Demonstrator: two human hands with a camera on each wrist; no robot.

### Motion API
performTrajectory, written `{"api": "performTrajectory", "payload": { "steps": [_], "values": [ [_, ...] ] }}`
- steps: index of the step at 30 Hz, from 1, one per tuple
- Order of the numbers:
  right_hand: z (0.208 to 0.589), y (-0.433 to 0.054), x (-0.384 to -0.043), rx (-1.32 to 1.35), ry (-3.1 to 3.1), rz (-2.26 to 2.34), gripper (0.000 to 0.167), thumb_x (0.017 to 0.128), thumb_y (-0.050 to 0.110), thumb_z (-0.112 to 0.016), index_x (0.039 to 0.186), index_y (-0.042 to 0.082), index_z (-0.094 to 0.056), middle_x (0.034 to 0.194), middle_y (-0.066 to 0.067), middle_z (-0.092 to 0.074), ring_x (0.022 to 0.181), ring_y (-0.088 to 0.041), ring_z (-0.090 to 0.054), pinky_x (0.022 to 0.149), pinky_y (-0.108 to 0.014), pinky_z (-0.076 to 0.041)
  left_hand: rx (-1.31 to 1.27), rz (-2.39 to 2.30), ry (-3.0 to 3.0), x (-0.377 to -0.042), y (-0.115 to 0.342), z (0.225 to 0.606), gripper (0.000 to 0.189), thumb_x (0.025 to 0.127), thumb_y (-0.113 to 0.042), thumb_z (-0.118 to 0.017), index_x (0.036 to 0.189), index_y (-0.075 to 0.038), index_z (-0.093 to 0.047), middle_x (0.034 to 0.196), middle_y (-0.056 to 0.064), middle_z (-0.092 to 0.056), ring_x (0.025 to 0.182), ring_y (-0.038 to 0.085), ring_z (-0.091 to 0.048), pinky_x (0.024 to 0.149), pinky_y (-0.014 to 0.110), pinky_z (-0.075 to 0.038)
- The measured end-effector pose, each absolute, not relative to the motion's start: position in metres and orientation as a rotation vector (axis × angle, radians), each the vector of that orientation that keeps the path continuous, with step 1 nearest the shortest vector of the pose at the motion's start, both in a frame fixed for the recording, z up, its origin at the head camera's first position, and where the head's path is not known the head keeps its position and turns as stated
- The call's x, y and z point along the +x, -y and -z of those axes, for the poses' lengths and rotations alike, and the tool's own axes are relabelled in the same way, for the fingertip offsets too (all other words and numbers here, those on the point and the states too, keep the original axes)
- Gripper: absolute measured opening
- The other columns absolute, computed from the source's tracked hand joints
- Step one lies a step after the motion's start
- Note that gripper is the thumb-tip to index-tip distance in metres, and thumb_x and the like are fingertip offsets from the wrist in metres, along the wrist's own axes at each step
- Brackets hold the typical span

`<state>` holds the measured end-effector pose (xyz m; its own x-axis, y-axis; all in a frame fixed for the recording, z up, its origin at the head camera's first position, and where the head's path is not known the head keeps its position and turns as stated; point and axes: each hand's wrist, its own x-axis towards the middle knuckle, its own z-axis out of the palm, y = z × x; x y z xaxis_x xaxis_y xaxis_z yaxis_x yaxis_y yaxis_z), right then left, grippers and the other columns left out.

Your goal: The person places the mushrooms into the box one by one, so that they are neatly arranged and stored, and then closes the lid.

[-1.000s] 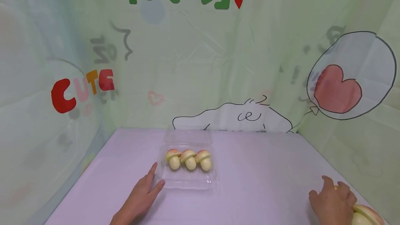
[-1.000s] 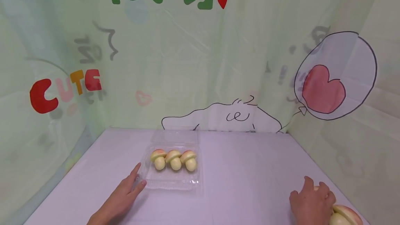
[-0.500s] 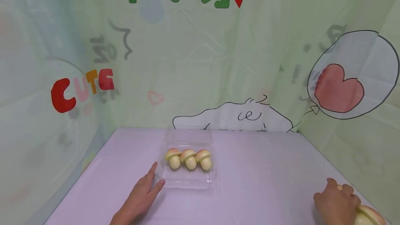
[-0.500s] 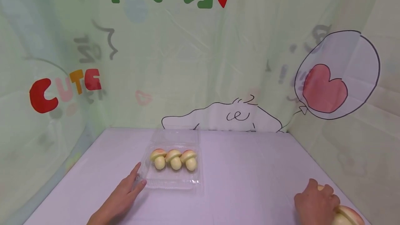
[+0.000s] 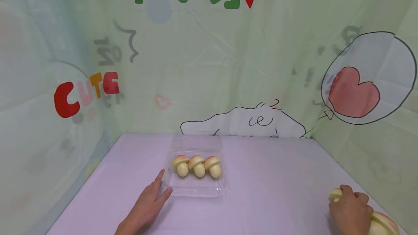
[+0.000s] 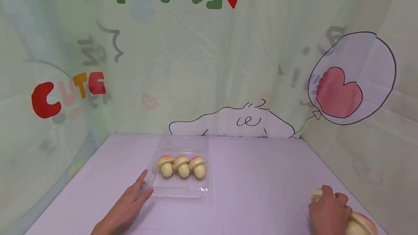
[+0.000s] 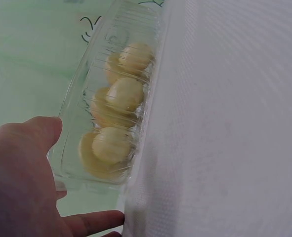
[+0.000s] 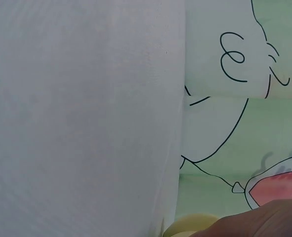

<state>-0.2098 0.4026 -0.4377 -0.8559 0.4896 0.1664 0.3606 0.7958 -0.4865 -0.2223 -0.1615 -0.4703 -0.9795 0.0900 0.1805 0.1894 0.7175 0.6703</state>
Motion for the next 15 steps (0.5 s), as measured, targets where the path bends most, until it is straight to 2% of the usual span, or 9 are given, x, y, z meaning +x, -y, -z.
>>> {"api": "performTrajectory", "payload": {
  "steps": [15],
  "values": [
    [0.4398,-0.4064,-0.2110,-0.637,2.692,-0.695,0.062,0.083,0.004,-0.059,0.140,-0.011,-0.040,0.132,-0.045,-0.031,0.114,-0.070,-0.035,0.092,-0.068,-0.033,-0.228,1.110,2.777,-0.2235,0.1615,0.4716,0.078,0.106,-0.055,-0.050,0.165,-0.010,-0.024,0.152,0.025,-0.052,0.145,0.047,-0.043,0.117,0.065,-0.033]
  ]
}}
